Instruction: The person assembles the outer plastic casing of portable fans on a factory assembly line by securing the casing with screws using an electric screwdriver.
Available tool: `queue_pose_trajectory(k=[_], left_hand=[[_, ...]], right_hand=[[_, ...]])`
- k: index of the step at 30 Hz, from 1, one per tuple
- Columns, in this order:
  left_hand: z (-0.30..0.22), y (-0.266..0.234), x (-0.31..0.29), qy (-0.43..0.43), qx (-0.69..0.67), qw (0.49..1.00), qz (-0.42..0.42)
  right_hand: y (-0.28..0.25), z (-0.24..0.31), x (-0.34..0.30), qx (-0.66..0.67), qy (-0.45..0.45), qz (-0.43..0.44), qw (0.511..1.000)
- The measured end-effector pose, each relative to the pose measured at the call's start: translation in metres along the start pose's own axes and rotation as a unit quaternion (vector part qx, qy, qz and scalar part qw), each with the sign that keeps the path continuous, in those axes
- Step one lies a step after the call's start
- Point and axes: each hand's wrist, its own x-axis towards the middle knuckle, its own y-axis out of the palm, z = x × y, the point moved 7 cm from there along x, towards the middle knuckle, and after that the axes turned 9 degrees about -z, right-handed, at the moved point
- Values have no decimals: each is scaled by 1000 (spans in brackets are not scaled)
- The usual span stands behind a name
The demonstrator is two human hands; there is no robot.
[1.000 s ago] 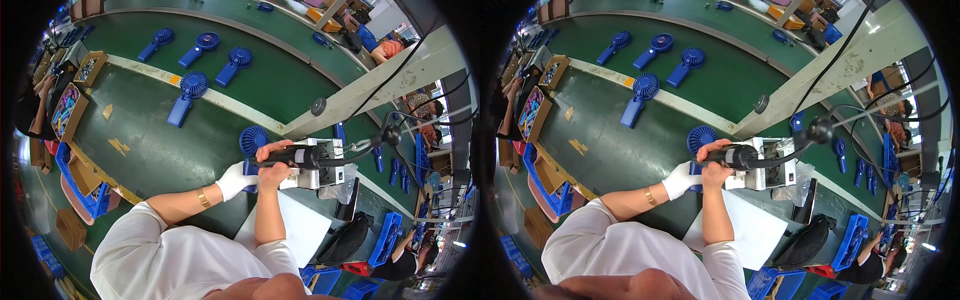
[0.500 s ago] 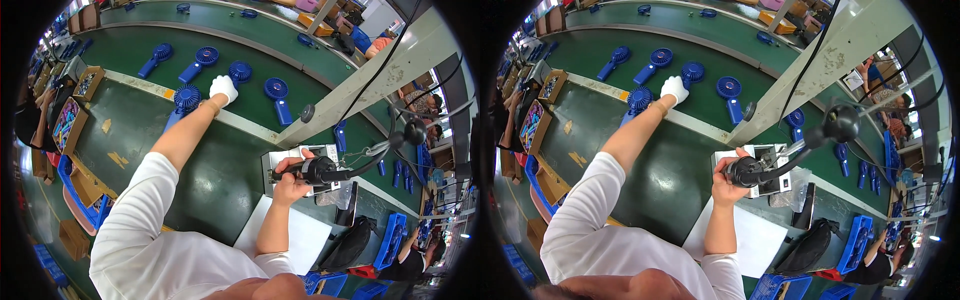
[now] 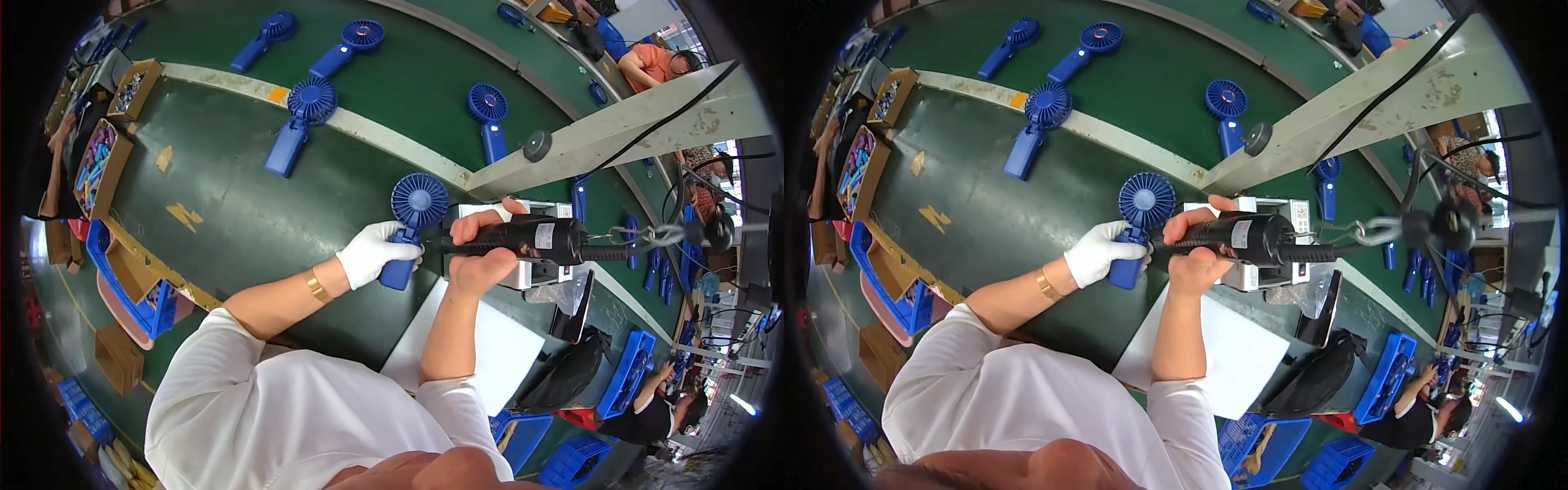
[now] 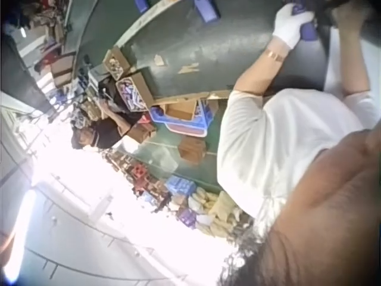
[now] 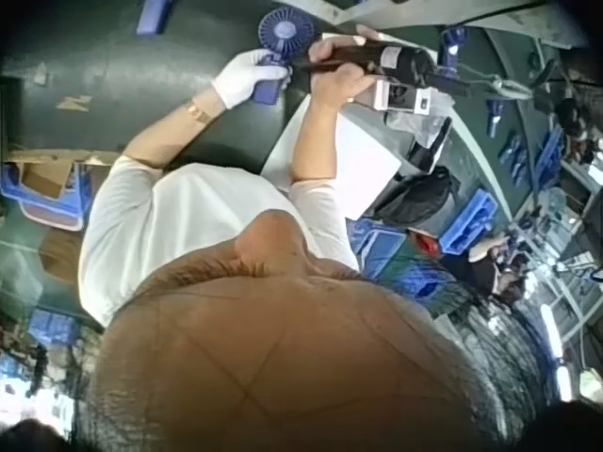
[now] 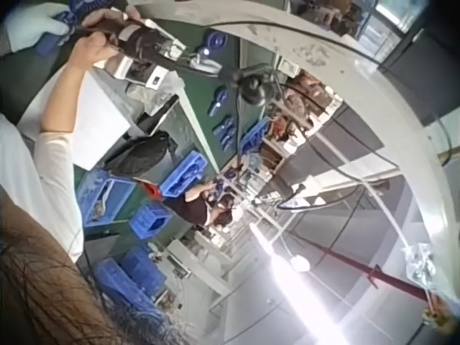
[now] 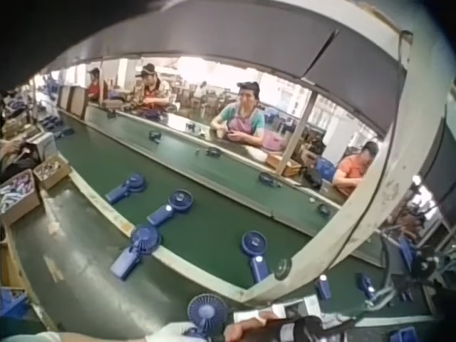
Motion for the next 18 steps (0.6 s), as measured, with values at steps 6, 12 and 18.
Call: queue_pose_trajectory(k=[6, 12, 18], left_hand=[[8, 2, -5, -22, -51, 998, -15], [11, 3, -5, -19, -56, 998, -12], [10, 2, -4, -22, -63, 998, -11]], right_hand=[[-2, -9, -3, 15, 15, 16, 1000], [-4, -8, -5, 8, 23, 7, 1000], [-2, -16, -6, 18, 43, 37, 998]])
